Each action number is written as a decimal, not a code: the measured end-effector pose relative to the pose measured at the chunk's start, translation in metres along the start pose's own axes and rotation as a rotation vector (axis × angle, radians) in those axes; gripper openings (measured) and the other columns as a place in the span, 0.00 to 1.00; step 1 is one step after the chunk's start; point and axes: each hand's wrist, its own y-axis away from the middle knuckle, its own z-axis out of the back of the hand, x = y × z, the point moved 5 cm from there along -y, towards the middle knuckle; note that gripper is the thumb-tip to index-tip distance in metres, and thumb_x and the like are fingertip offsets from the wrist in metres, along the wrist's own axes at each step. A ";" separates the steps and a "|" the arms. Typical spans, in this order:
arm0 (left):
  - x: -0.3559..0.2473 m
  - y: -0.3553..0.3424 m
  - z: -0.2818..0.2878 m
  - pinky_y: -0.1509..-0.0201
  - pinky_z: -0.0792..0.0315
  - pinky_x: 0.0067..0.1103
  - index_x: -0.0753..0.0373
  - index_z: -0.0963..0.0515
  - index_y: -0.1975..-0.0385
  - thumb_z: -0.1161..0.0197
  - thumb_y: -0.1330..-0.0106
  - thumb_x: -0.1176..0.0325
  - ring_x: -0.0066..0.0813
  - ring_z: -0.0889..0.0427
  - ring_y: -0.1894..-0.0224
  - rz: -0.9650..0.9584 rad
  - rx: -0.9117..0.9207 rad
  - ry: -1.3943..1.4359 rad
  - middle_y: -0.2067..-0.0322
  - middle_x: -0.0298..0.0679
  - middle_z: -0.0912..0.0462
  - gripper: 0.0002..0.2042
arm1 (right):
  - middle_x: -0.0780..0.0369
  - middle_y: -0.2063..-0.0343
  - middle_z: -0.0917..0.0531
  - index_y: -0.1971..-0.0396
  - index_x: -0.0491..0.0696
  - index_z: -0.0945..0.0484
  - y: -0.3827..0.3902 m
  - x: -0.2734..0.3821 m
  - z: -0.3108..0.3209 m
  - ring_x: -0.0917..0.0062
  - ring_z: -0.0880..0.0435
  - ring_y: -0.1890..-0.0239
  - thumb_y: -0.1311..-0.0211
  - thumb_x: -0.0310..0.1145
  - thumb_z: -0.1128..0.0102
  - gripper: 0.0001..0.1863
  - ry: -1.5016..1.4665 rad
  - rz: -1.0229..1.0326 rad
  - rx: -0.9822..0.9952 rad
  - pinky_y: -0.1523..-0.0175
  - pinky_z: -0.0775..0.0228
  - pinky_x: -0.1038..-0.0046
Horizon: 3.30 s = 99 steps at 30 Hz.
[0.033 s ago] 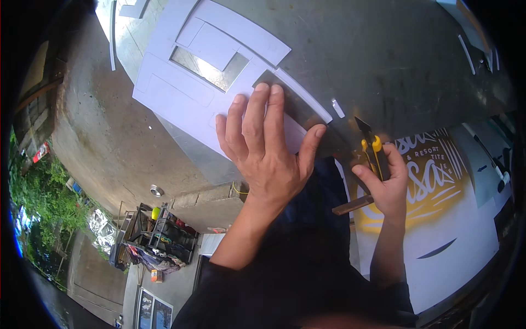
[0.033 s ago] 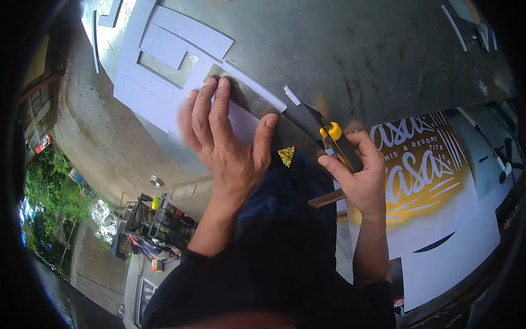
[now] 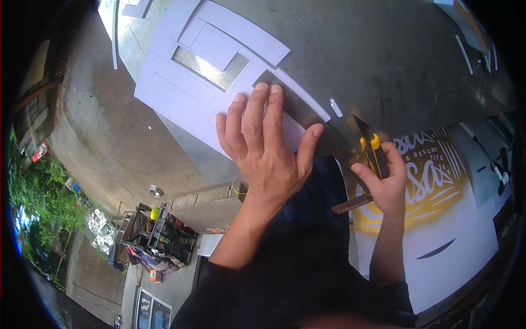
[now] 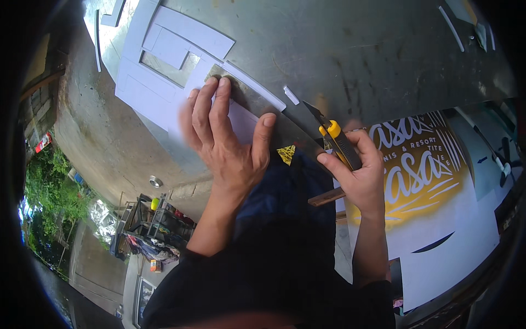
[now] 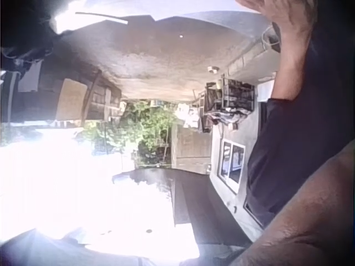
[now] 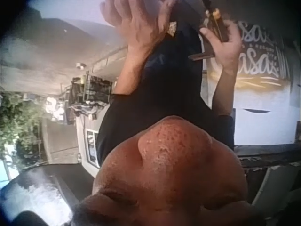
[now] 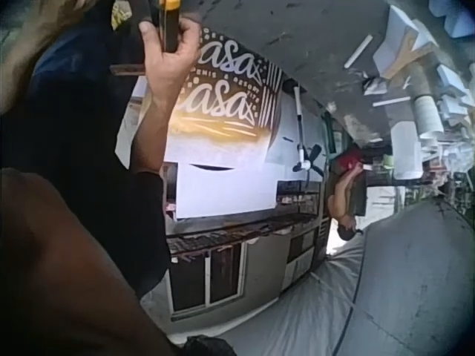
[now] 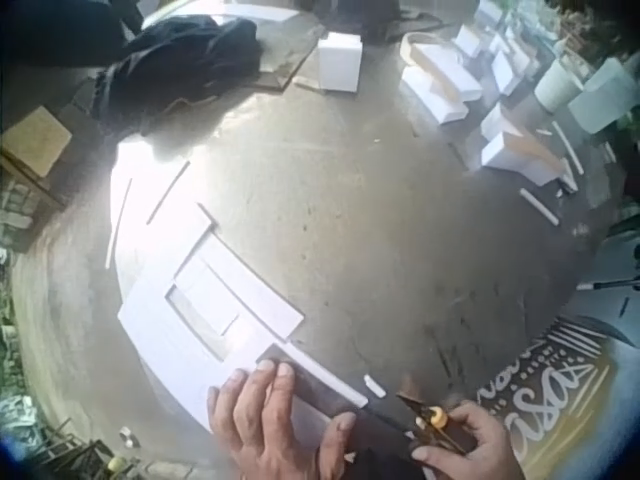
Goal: Cutting out letters from a foam board using a utility knife and a ruler.
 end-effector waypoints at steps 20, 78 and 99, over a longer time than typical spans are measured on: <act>0.007 0.000 -0.002 0.23 0.49 0.44 0.60 0.24 0.37 0.29 0.35 0.49 0.48 0.34 0.30 0.038 -0.095 0.040 0.35 0.47 0.27 0.31 | 0.66 0.72 0.15 0.61 0.44 0.21 -0.001 -0.015 0.015 0.85 0.16 0.68 0.43 0.20 0.23 0.15 0.001 -0.007 0.070 0.59 0.27 0.83; 0.004 -0.006 -0.003 0.25 0.42 0.40 0.67 0.25 0.37 0.34 0.30 0.49 0.49 0.31 0.32 -0.078 -0.069 -0.066 0.36 0.51 0.23 0.31 | 0.65 0.72 0.15 0.57 0.43 0.23 0.002 -0.023 0.012 0.87 0.17 0.69 0.42 0.18 0.25 0.17 -0.090 -0.008 0.093 0.59 0.26 0.82; 0.005 -0.003 -0.004 0.25 0.43 0.40 0.64 0.25 0.35 0.32 0.33 0.45 0.50 0.33 0.31 -0.047 -0.043 -0.104 0.35 0.49 0.25 0.34 | 0.65 0.72 0.14 0.56 0.43 0.24 -0.005 -0.020 0.013 0.86 0.17 0.69 0.42 0.16 0.26 0.17 -0.015 0.040 0.109 0.59 0.25 0.82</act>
